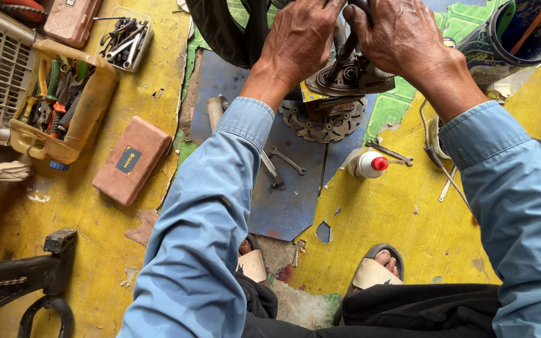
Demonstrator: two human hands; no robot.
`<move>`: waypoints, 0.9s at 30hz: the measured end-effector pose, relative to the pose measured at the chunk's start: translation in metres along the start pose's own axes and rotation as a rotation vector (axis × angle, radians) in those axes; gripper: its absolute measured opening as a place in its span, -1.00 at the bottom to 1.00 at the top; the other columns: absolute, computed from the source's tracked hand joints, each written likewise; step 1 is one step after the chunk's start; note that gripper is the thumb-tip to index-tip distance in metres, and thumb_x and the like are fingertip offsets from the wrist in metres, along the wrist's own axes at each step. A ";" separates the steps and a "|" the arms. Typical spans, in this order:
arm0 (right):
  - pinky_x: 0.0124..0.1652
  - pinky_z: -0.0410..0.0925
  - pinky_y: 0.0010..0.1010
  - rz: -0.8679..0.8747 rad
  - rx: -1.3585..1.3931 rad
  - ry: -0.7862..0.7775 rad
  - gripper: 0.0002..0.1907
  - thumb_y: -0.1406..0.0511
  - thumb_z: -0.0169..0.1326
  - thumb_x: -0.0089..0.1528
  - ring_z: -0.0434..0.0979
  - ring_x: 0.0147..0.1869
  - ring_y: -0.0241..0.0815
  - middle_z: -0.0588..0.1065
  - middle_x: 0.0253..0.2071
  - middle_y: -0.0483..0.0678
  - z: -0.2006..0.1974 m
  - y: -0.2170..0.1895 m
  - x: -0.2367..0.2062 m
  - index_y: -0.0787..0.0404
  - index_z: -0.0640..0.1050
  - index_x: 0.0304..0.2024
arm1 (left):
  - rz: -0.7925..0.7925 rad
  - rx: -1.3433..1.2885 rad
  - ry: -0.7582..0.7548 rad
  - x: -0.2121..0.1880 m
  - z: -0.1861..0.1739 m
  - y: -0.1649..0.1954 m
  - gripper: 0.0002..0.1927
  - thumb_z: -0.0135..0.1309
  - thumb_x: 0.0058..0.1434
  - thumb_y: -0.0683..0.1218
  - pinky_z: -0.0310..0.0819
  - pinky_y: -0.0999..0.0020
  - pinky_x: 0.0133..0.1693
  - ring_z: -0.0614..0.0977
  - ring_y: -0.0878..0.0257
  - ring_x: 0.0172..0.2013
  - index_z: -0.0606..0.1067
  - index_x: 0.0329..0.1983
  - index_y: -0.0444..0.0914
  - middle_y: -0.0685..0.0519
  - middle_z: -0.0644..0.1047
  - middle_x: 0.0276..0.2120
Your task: The person uses a wrench to tighten a bolt on the motorcycle's front wheel hub. They then apply lubricant from a bottle to the hub area and continue tightening the bolt with the wrench.
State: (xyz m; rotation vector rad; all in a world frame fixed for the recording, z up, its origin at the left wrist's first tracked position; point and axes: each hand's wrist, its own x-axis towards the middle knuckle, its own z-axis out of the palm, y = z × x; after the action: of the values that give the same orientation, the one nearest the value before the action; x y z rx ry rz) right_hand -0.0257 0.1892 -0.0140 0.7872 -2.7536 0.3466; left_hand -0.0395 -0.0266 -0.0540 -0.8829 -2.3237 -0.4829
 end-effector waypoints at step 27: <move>-0.24 0.41 0.18 0.212 0.076 -0.101 -0.52 0.02 -0.05 0.54 0.55 -0.24 0.43 0.51 -0.39 0.38 -0.015 -0.016 0.017 0.31 0.53 -0.19 | 0.026 -0.034 -0.024 0.017 -0.022 0.007 -0.32 0.33 0.16 -0.03 0.57 0.17 0.16 0.40 -0.08 0.29 0.36 0.28 -0.36 -0.14 0.39 0.24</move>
State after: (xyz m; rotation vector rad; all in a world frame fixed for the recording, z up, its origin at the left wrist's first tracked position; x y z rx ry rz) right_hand -0.0281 0.1725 0.0076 0.5438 -2.9428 0.4671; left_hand -0.0361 -0.0250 -0.0252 -0.9390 -2.3293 -0.5049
